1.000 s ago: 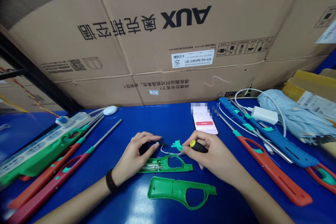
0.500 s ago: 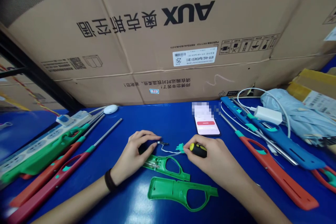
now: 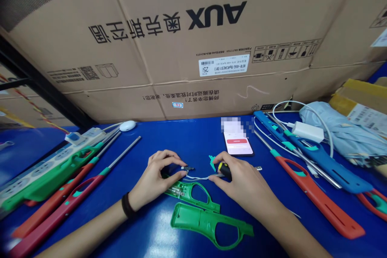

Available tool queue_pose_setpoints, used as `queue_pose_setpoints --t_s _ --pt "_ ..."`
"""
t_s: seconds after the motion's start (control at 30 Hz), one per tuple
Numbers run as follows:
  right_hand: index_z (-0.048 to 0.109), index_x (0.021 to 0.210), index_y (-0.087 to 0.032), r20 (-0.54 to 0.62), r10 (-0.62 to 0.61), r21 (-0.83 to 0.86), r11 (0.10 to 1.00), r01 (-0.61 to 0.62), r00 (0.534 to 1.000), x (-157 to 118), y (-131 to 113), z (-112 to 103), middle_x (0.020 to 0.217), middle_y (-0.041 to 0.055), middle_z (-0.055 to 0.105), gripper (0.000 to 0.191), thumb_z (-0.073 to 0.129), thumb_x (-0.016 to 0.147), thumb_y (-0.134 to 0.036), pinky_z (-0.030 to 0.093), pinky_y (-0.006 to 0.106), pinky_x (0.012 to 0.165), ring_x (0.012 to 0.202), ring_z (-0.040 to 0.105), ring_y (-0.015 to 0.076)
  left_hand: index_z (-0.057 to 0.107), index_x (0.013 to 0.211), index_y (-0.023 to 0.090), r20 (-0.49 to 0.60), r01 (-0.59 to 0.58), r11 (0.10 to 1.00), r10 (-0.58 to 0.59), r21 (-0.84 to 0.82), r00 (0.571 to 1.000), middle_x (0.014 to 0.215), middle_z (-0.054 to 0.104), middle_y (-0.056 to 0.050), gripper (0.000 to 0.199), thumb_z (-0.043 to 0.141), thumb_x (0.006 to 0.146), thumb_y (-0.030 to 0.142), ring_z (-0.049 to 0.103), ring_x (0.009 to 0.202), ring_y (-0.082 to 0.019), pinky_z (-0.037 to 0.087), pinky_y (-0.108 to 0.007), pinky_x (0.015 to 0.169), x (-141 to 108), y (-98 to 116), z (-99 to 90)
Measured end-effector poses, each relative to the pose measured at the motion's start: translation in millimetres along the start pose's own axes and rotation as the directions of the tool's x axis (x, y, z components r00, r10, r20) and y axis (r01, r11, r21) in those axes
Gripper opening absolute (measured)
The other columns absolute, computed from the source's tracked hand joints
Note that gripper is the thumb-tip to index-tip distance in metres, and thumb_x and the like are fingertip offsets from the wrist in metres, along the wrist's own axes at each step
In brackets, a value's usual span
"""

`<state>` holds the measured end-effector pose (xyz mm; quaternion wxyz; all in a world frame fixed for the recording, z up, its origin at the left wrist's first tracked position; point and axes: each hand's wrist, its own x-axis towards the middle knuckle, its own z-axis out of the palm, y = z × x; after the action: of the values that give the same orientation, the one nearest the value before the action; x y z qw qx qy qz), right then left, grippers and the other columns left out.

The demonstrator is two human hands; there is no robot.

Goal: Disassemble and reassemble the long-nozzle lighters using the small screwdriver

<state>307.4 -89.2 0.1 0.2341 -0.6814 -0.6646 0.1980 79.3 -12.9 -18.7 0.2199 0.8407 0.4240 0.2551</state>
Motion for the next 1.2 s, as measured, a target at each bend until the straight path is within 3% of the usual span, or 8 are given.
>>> queue_pose_setpoints --t_s 0.23,0.37,0.43,0.5,0.6,1.0,1.1,1.2 --pt "0.057 0.109 -0.028 -0.025 0.101 -0.126 0.987 -0.103 0.995 9 2 7 0.065 -0.0035 0.066 0.031 0.057 0.081 -0.043 0.042 0.026 0.053 0.065 0.066 0.0203 0.065 0.081 0.026 -0.021 -0.009 1.0 0.008 -0.019 1.0 0.092 0.061 0.001 0.009 0.069 0.078 0.035 0.054 0.092 -0.02 0.028 -0.043 0.094 -4 6 7.0" --pt "0.064 0.102 -0.03 -0.029 0.156 -0.237 0.959 -0.158 0.987 9 3 4 0.069 -0.0009 0.07 0.027 0.059 0.079 -0.043 0.038 0.026 0.05 0.07 0.068 0.0237 0.061 0.083 0.022 -0.074 -0.077 0.992 0.07 -0.096 0.995 0.089 0.061 -0.001 0.014 0.053 0.09 0.03 0.054 0.089 -0.018 0.032 -0.038 0.089 0 5 -7.9" --pt "0.065 0.1 -0.03 -0.026 0.169 -0.261 0.95 -0.17 0.985 8 3 2 0.069 -0.0011 0.07 0.025 0.058 0.08 -0.043 0.036 0.025 0.048 0.07 0.068 0.024 0.062 0.08 0.021 0.063 -0.173 0.977 0.182 -0.127 0.981 0.09 0.061 -0.001 0.014 0.055 0.088 0.031 0.054 0.087 -0.017 0.032 -0.035 0.09 3 3 -22.5" --pt "0.064 0.099 -0.029 -0.024 0.173 -0.271 0.947 -0.173 0.985 7 3 1 0.066 -0.0018 0.069 0.023 0.057 0.08 -0.041 0.035 0.024 0.046 0.067 0.068 0.0232 0.065 0.081 0.023 0.339 -0.269 0.955 0.296 -0.125 0.893 0.092 0.06 0.0 0.015 0.069 0.077 0.037 0.054 0.087 -0.017 0.032 -0.035 0.09 5 1 -36.0" --pt "0.063 0.097 -0.028 -0.044 0.154 -0.276 0.948 -0.16 0.987 6 3 1 0.064 -0.0019 0.069 0.022 0.058 0.08 -0.041 0.034 0.024 0.045 0.065 0.068 0.0225 0.066 0.084 0.023 0.474 -0.293 0.955 0.284 -0.056 0.834 0.094 0.057 -0.001 0.028 0.078 0.066 0.042 0.052 0.088 -0.019 0.032 -0.036 0.091 7 -2 -45.6" --pt "0.063 0.096 -0.028 -0.087 0.09 -0.234 0.966 -0.108 0.992 4 4 -2 0.076 0.0017 0.072 0.022 0.056 0.079 -0.04 0.045 0.028 0.05 0.073 0.069 0.0266 0.067 0.076 0.023 0.336 -0.19 0.96 0.251 -0.205 0.908 0.1 0.065 -0.002 0.013 0.072 0.074 0.035 0.056 0.096 -0.019 0.039 -0.035 0.09 14 -8 -53.5" --pt "0.062 0.096 -0.028 -0.066 0.098 -0.226 0.968 -0.111 0.993 4 3 -2 0.077 0.0012 0.072 0.022 0.055 0.08 -0.042 0.046 0.029 0.051 0.074 0.069 0.0266 0.067 0.077 0.021 0.209 -0.138 0.985 0.158 -0.104 0.965 0.101 0.065 -0.003 0.012 0.069 0.076 0.033 0.057 0.096 -0.02 0.038 -0.037 0.091 20 -21 -59.0" --pt "0.061 0.098 -0.028 -0.028 0.117 -0.226 0.967 -0.12 0.993 4 2 -3 0.08 0.0016 0.072 0.024 0.054 0.081 -0.043 0.046 0.03 0.054 0.076 0.069 0.027 0.067 0.073 0.02 0.211 -0.108 0.991 0.09 0.077 0.973 0.097 0.065 -0.004 0.017 0.072 0.073 0.037 0.058 0.093 -0.021 0.037 -0.038 0.09 24 -35 -62.1"
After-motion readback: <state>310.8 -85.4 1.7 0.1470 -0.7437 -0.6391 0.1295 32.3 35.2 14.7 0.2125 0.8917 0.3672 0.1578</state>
